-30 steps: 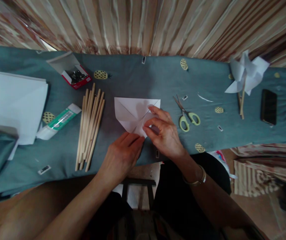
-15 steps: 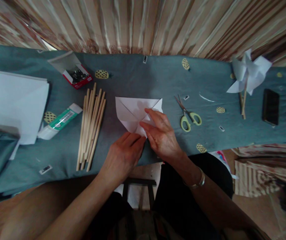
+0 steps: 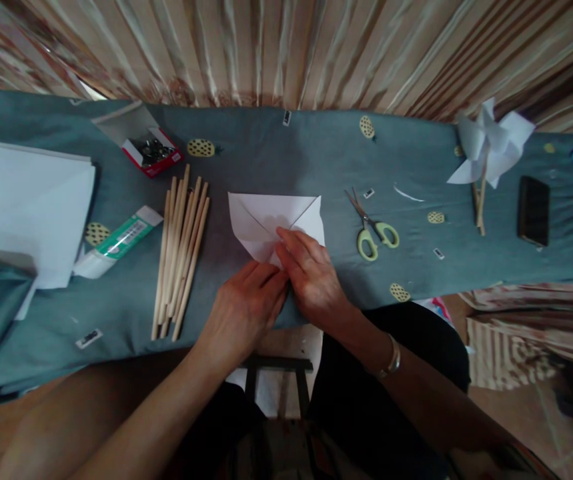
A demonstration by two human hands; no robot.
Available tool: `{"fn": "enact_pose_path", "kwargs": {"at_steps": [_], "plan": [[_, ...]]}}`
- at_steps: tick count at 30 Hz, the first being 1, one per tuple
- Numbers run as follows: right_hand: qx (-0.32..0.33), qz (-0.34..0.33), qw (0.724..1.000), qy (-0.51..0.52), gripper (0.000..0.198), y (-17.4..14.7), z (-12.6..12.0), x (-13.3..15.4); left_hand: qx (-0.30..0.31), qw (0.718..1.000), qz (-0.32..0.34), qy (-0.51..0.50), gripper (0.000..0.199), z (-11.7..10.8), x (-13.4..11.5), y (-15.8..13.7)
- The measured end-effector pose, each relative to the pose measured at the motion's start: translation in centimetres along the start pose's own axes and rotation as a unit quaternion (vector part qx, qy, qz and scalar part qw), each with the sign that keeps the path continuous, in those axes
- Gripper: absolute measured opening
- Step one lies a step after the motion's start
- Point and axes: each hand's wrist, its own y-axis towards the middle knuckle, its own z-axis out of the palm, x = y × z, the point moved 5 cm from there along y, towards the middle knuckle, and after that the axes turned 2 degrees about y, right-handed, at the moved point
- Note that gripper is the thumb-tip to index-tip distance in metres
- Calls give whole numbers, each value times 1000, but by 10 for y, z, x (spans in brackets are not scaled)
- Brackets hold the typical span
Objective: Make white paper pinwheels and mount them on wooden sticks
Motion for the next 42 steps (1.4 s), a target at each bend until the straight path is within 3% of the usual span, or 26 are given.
{"fn": "enact_pose_path", "kwargs": {"at_steps": [6, 10, 17, 29, 37, 42], "plan": [[-17, 32, 997, 62, 47, 4, -20, -13, -11, 1000, 4, 13, 12, 2, 1, -1], [-51, 78, 995, 47, 48, 25, -35, -39, -8, 1000, 12, 25, 12, 1, 1, -2], [-12, 74, 997, 15, 45, 57, -31, -63, -12, 999, 15, 27, 15, -2, 3, -2], [-52, 135, 988, 51, 40, 43, -54, -75, -55, 997, 2, 48, 26, -21, 27, -7], [-13, 201, 968, 152, 32, 28, -51, -82, -60, 996, -38, 62, 29, -29, 47, -5], [-48, 144, 986, 73, 33, 24, -56, -79, -62, 996, -35, 57, 32, -29, 42, -4]]}}
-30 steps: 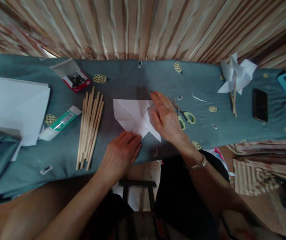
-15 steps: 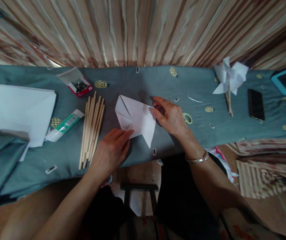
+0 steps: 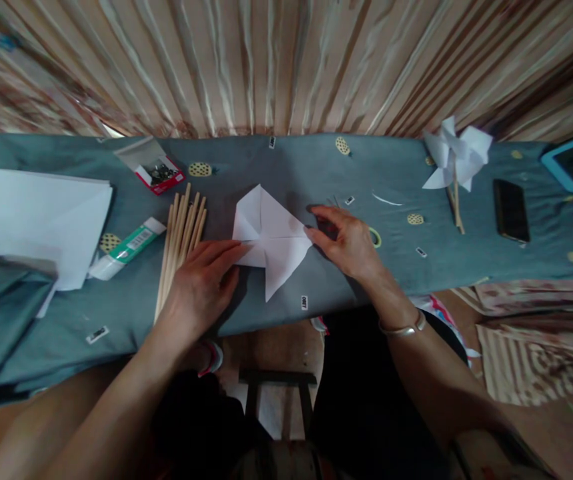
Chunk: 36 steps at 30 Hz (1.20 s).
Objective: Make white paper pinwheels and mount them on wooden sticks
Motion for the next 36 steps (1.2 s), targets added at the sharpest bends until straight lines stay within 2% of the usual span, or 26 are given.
{"fn": "enact_pose_path", "kwargs": {"at_steps": [3, 6, 9, 15, 21, 25, 28, 30, 33, 36], "plan": [[13, -29, 999, -36, 37, 0, 2, 7, 7, 1000, 5, 10, 33, 2, -2, 0], [38, 21, 999, -15, 43, 0, 4, 7, 13, 1000, 10, 27, 31, 2, -1, 1], [58, 82, 994, 50, 44, -2, 7, 2, 19, 999, 15, 40, 30, 2, 0, 2], [83, 139, 971, 177, 45, -15, 15, -13, 0, 999, 21, 48, 28, 3, -1, 4], [69, 192, 945, 256, 42, -30, 8, -26, -2, 998, 41, 39, 30, 14, -8, 8], [13, 223, 940, 259, 40, -41, -10, -35, -18, 997, 55, 40, 31, 16, -17, 16], [-15, 244, 934, 260, 39, -50, -19, -35, -40, 996, 65, 36, 33, 11, -30, 19], [3, 252, 931, 265, 39, -55, -18, -32, -47, 994, 96, 22, 27, 9, -43, 17], [46, 258, 931, 253, 39, -61, -13, -27, -9, 988, 154, 1, 18, 16, -64, 9], [53, 240, 947, 208, 33, -63, -15, -25, 49, 986, 158, 21, 16, 27, -74, 2]]}}
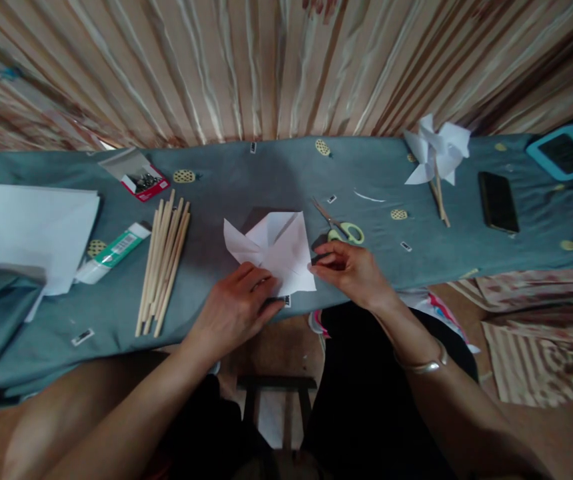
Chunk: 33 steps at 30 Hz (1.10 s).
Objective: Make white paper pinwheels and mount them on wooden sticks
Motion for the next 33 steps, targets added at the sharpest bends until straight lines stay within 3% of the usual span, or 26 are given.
{"fn": "enact_pose_path", "kwargs": {"at_steps": [5, 10, 22, 29, 33], "plan": [[-57, -106, 990, -75, 21, -6, -8, 16, 48, 998, -21, 32, 10, 7, -1, 0], [-6, -161, 982, -101, 22, -10, -1, 22, 44, 998, -16, 51, 15, 4, -2, -1], [71, -145, 978, -134, 26, -11, 7, 20, 62, 996, -18, 62, 13, 7, -4, 2], [82, -133, 983, -91, 27, -8, 6, 14, 69, 995, -8, 67, 17, 3, -7, 1], [104, -167, 978, -66, 31, -7, 4, 16, 66, 996, -5, 58, 19, 2, -7, 0]]}}
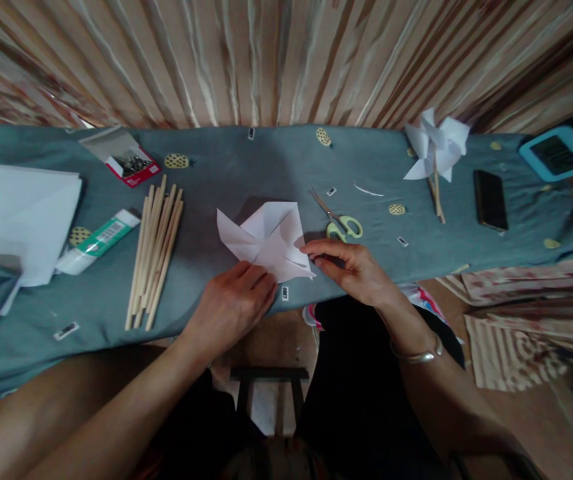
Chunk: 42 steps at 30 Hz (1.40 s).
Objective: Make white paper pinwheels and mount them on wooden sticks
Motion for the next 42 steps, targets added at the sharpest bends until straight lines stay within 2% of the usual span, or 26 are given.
{"fn": "enact_pose_path", "kwargs": {"at_steps": [4, 9, 16, 23, 33, 36, 42], "plan": [[62, -40, 997, 15, 40, 1, 5, 6, -6, 1000, 0, 2, 20, 1, 1, -1], [51, -66, 996, 20, 16, -2, 8, 13, 8, 1000, 3, -13, 19, 0, 0, -6], [79, -91, 993, 2, 16, -10, 28, 25, 12, 999, 3, -37, 17, -2, 0, -13], [33, 9, 999, 27, 10, -5, 28, 15, 33, 998, -3, -62, 16, 3, 2, -13], [-19, 40, 997, 61, 8, 3, 32, 14, 22, 997, -14, -75, 18, 3, 3, -11], [-27, 29, 998, 55, 11, 5, 34, 17, 18, 997, -17, -79, 18, 2, 2, -11], [-89, 9, 994, 59, 7, 7, 36, 17, -6, 998, -10, -68, 18, -1, 0, -11]]}}
